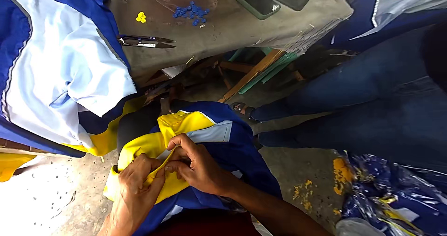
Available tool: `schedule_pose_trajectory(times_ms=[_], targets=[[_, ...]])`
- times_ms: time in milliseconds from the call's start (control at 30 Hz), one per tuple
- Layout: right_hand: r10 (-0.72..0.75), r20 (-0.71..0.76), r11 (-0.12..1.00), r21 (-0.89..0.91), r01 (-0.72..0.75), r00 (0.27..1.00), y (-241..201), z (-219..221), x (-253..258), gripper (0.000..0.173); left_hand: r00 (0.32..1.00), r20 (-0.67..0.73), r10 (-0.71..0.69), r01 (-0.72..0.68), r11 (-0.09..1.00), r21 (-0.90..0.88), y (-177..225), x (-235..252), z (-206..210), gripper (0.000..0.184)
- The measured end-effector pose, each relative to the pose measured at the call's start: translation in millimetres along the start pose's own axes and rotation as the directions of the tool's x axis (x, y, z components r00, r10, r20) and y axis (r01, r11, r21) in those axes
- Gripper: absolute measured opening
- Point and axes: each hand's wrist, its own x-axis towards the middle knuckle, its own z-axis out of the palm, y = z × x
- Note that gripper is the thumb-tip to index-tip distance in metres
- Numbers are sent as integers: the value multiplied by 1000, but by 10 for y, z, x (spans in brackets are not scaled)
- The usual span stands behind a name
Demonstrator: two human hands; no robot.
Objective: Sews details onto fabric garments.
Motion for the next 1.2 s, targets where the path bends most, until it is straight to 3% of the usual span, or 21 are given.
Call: schedule_pose_trajectory(times_ms=[100,233,300,467,567,667,767,800,867,933,1067,1200], targets=[[10,87,998,-56,-5,996,-133,-121,-20,32,983,8,184,-183,972,147,-12,-18,-31,16],[-99,46,830,-547,108,994,-462,-371,-57,23,938,19,346,-339,904,260,-20,-62,-65,13],[-115,79,750,-647,139,990,-496,-454,13,27,919,23,394,-385,884,265,-35,-77,-79,11],[53,425,889,-432,151,904,-331,-447,353,21,890,43,454,-447,851,277,-47,-71,-108,9],[67,473,949,-302,90,878,-248,-383,463,19,912,38,409,-404,877,261,-41,-57,-108,10],[4,316,996,-88,25,949,-191,-375,403,22,983,43,181,-184,978,95,-24,-9,-107,15],[-28,131,925,379,-25,991,-266,-594,285,24,991,132,-21,40,989,-143,-74,58,-157,15],[-32,49,875,485,4,998,-332,-722,240,23,987,151,-51,80,978,-191,-93,69,-163,13],[-39,-163,845,521,120,986,-469,-1025,125,23,981,177,-80,121,965,-234,-104,80,-172,12],[-64,-398,892,388,231,915,-532,-1386,14,26,976,198,-96,144,958,-248,-109,89,-186,12],[-140,-741,949,90,304,656,-394,-2138,-231,31,970,209,-122,173,953,-249,-133,79,-208,12],[-318,-868,948,-290,131,381,-147,-2602,-391,13,972,205,-115,159,964,-215,-94,89,-207,12]])
